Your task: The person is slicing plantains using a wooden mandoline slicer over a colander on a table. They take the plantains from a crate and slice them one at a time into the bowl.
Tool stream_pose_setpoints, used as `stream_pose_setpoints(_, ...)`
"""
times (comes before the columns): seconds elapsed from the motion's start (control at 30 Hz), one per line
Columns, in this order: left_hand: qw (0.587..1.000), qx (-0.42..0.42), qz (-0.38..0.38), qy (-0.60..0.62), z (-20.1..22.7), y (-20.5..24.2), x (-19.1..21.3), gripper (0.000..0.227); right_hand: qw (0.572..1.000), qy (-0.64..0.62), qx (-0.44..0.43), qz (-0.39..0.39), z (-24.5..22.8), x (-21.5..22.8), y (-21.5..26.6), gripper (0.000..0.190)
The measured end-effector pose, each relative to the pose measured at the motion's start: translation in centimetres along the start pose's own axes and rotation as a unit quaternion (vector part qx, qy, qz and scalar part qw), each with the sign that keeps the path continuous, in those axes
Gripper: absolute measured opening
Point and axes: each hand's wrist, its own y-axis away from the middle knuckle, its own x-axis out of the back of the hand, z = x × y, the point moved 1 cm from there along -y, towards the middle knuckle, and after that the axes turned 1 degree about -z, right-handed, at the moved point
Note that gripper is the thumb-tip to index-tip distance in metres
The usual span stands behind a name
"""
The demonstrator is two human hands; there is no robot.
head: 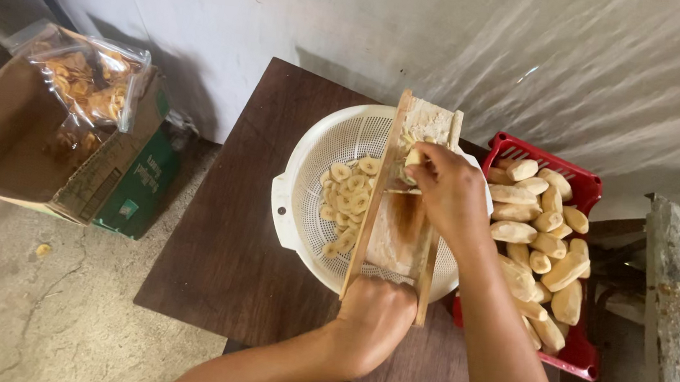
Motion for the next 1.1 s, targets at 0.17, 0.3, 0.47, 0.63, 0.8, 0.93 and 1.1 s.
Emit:
stream_pose_setpoints(0.17, 0.999, -0.002, 0.034, 0.017, -0.1, 0.0, -0.8, 0.004, 0.998, -0.049, -0.012, 0.044, -0.3, 1.7, 2.9, 0.044)
stream_pose_setpoints(0.3, 0.999, 0.012, 0.027, 0.027, 0.0, -0.1, -1.1, 0.004, 0.999, -0.015, -0.041, 0.002, -0.4, 1.5, 3.0, 0.04)
stream_pose_setpoints(0.47, 0.999, 0.003, 0.05, 0.02, -0.1, 0.1, -0.9, 0.003, 0.999, 0.01, -0.035, -0.015, -0.6, 0.9, 3.4, 0.038)
stream_pose_setpoints(0.63, 1.0, -0.012, 0.025, 0.005, -0.1, 0.0, -0.9, 0.003, 0.998, 0.054, -0.003, 0.009, -0.6, 0.7, 3.5, 0.036)
stream_pose_setpoints(0.8, 0.999, 0.009, 0.034, 0.021, 0.0, 0.0, -0.9, 0.004, 0.993, -0.086, -0.074, -0.031, 0.3, 1.8, 3.0, 0.036)
stream_pose_setpoints(0.93, 0.999, -0.001, 0.048, 0.013, -0.1, 0.1, -1.1, 0.003, 0.992, -0.107, -0.062, 0.009, -0.4, 2.3, 4.8, 0.034)
stream_pose_setpoints(1.1, 1.0, -0.012, 0.018, 0.009, -0.1, 0.0, -1.3, 0.005, 0.998, -0.002, 0.063, 0.005, -2.0, 1.1, 6.5, 0.03)
